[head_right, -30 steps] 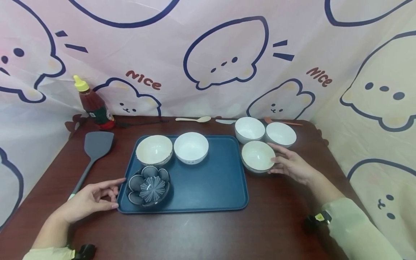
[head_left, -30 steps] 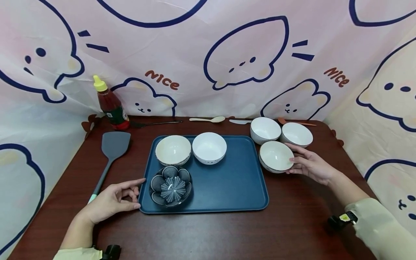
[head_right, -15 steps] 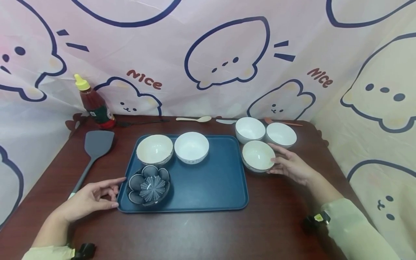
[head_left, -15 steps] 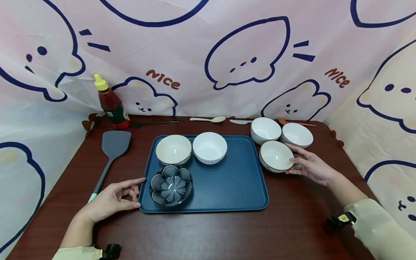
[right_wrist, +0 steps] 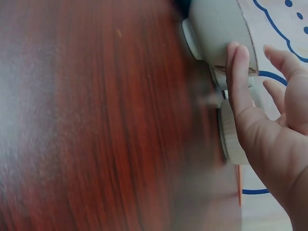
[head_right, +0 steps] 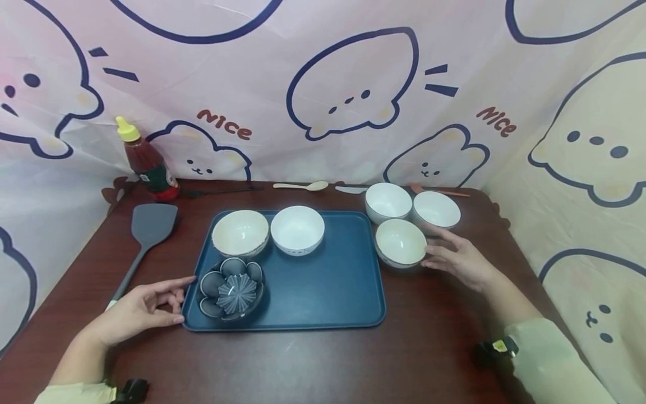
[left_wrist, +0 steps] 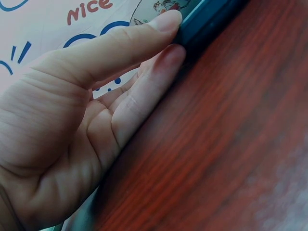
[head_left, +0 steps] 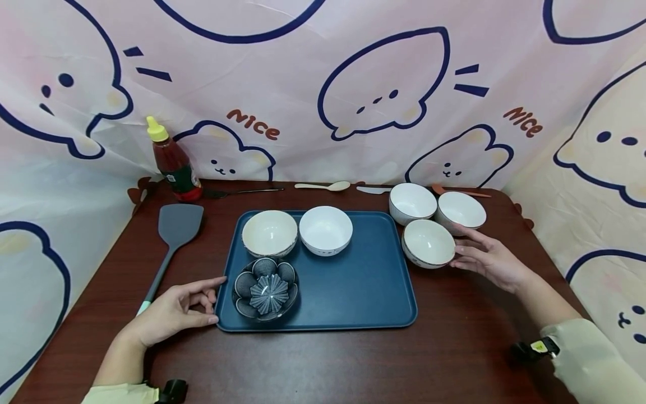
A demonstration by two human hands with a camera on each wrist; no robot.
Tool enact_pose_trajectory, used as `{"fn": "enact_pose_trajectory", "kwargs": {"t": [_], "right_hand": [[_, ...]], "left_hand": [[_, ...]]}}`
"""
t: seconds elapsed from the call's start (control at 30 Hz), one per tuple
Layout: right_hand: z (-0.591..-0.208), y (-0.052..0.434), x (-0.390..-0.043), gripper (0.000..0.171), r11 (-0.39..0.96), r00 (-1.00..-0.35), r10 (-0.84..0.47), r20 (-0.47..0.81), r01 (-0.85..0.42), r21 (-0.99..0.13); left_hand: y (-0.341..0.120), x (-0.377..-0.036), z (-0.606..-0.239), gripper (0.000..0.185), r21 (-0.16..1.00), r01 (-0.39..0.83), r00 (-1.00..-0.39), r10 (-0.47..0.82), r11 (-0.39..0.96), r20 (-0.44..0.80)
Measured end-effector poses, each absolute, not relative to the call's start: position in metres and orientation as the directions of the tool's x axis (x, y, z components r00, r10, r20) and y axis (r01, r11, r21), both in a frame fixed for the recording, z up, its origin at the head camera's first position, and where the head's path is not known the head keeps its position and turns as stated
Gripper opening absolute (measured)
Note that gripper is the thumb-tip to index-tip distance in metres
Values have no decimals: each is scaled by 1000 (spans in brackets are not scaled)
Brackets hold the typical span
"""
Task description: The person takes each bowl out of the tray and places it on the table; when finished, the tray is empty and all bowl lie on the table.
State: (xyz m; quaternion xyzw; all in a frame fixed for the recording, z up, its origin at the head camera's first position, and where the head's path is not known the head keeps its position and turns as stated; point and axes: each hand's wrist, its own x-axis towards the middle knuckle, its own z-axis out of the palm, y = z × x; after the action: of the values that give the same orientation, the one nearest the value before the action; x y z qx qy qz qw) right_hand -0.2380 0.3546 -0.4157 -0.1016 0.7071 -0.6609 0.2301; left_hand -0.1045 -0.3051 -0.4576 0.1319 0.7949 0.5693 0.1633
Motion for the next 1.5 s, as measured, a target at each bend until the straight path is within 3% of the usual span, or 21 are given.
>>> {"fn": "enact_pose_trajectory", "kwargs": {"t": [0.53, 0.8, 1.13, 1.5], "right_hand": [[-389, 347, -217, 62, 130, -940, -321, -114, 76, -989], [-381, 322, -212, 61, 131, -898, -439, -34, -26, -991], [-380, 281, -217, 59, 227, -877, -477, -59, -59, -972], [-381, 220, -224, 62, 217, -819, -564, -101, -29, -976]], "left_hand": [[-304, -104, -455, 72, 959, 17, -905, 411, 283, -105], [-303, -104, -454, 71, 959, 23, -905, 413, 283, -101], [-304, -103, -456, 71, 956, 27, -910, 402, 291, -96], [-304, -103, -456, 70, 960, 37, -906, 414, 279, -85]]}}
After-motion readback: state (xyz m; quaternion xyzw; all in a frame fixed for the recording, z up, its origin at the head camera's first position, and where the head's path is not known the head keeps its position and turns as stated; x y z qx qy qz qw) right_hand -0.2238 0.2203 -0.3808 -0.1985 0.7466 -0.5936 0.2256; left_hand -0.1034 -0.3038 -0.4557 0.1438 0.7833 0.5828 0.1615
